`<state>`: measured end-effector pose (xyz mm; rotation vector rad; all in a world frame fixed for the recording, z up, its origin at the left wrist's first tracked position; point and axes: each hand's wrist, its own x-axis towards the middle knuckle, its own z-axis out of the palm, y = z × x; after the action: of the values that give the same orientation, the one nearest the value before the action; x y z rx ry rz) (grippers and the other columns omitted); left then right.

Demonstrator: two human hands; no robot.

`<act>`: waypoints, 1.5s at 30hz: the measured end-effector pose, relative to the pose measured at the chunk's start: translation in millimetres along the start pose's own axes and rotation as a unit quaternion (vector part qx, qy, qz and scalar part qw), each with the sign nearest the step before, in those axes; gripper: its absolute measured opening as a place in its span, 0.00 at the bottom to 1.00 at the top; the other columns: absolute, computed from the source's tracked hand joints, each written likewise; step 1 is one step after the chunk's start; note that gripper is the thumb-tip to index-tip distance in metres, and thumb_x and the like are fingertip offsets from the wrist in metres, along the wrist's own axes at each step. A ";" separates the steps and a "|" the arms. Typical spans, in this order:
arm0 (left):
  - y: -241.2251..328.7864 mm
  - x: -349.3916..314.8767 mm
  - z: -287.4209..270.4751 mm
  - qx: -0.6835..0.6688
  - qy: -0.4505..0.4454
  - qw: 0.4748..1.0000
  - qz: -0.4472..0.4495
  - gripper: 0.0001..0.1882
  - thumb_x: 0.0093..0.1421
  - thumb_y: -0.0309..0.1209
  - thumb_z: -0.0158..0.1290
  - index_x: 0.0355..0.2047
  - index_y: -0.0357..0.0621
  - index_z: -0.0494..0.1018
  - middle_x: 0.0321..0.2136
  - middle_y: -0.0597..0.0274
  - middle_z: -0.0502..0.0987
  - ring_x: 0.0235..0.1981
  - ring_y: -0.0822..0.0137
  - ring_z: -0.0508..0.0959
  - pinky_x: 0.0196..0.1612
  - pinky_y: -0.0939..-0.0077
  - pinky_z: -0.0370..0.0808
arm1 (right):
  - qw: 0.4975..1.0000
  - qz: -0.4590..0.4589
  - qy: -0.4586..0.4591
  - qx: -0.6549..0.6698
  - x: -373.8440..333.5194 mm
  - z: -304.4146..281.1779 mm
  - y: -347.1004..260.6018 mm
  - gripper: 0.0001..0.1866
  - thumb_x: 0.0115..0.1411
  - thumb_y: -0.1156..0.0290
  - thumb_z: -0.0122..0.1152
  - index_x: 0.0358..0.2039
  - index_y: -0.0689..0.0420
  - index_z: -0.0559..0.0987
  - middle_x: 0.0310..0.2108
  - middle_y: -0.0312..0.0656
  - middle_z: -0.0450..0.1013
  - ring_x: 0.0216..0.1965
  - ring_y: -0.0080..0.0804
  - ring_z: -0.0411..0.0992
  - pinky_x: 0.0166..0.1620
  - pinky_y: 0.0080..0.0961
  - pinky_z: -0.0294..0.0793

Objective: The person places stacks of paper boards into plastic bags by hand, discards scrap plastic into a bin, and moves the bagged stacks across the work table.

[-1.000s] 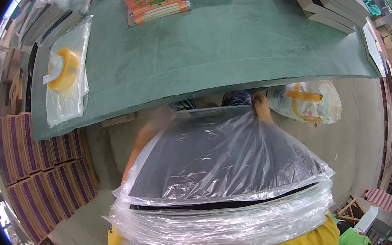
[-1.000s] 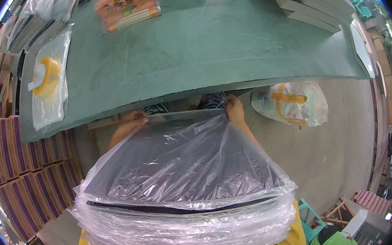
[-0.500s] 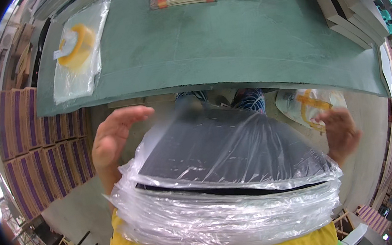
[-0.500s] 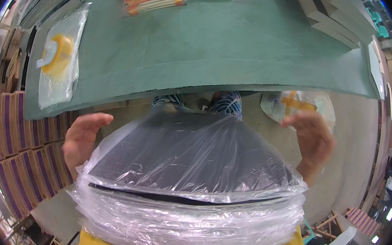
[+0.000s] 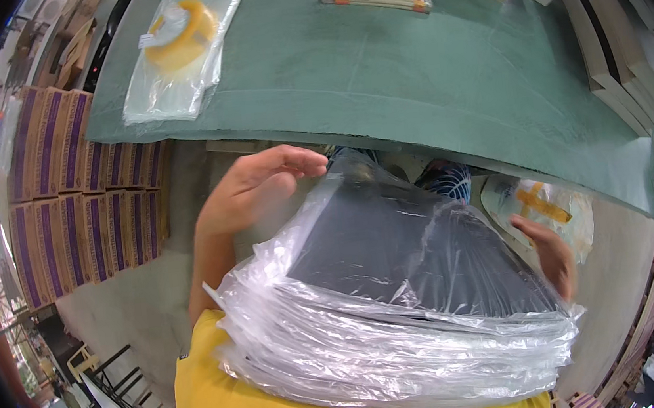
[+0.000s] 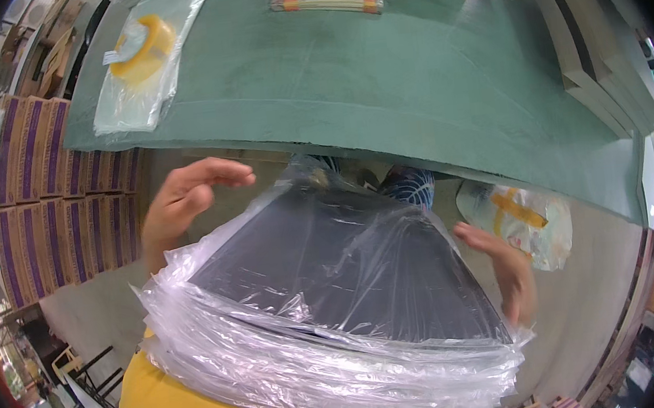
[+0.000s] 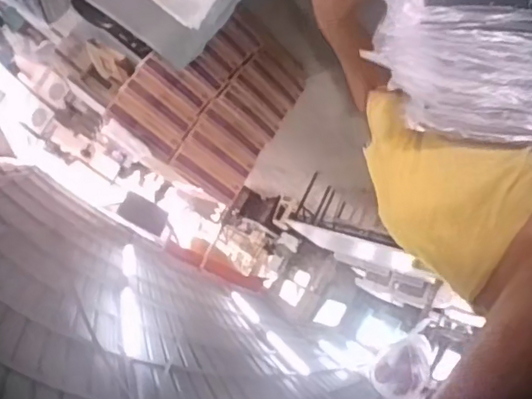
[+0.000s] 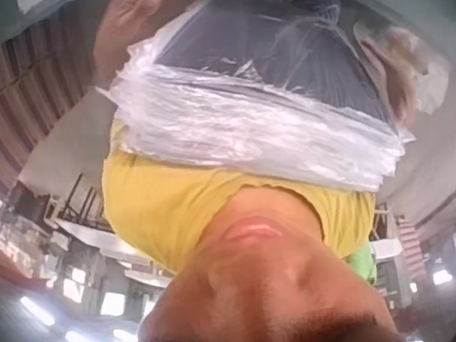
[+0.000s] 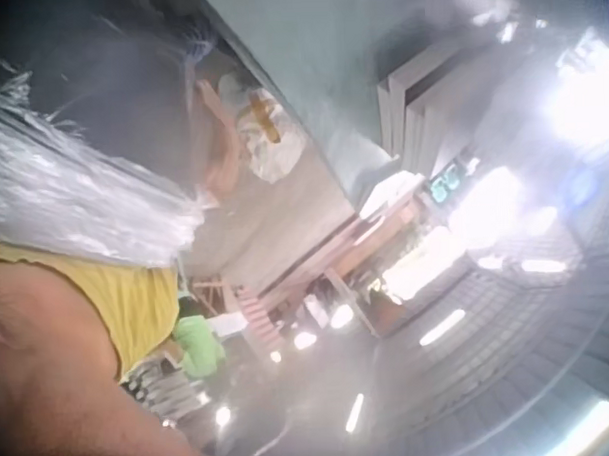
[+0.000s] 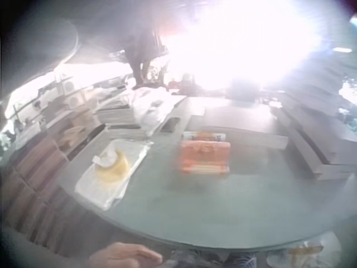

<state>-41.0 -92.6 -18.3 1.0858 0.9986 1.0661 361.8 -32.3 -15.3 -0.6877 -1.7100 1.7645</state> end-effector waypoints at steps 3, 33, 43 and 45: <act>43.7 -2.2 7.2 -0.036 -0.147 0.973 0.174 0.22 0.48 0.41 0.57 0.35 0.34 0.72 0.30 0.55 0.73 0.31 0.67 0.72 0.33 0.77 0.68 | 0.989 -0.107 -0.102 0.017 0.3 -5.6 -30.5 0.34 0.39 0.54 0.66 0.44 0.63 0.70 0.43 0.56 0.66 0.48 0.50 0.63 0.51 0.40 0.58; 42.7 19.5 -0.1 0.170 -0.047 0.968 0.177 0.57 0.26 0.53 0.64 0.56 0.41 0.51 0.54 0.56 0.56 0.43 0.66 0.67 0.44 0.72 0.66 | 0.912 -0.140 0.364 -0.127 47.6 10.3 -9.8 0.42 0.42 0.38 0.57 0.44 0.65 0.66 0.34 0.53 0.70 0.36 0.37 0.68 0.40 0.31 0.67; 55.9 -24.6 7.9 0.118 -0.332 0.907 0.229 0.34 0.43 0.40 0.60 0.50 0.43 0.62 0.46 0.35 0.63 0.49 0.42 0.63 0.49 0.57 0.61 | 0.958 -0.259 -0.093 -0.081 -34.4 10.7 -27.1 0.33 0.51 0.53 0.54 0.53 0.54 0.57 0.42 0.55 0.66 0.39 0.49 0.68 0.45 0.44 0.65; 53.3 -28.0 12.1 0.114 -0.311 0.915 0.231 0.34 0.44 0.39 0.60 0.50 0.44 0.62 0.46 0.35 0.63 0.49 0.42 0.64 0.49 0.57 0.61 | 0.968 -0.222 0.047 -0.110 -37.6 39.4 -30.2 0.35 0.50 0.58 0.56 0.56 0.53 0.54 0.44 0.55 0.64 0.37 0.47 0.69 0.41 0.40 0.69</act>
<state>-43.3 -115.2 38.7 1.7736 0.3568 0.8787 361.5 -86.5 15.5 -0.4239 -1.8380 1.2311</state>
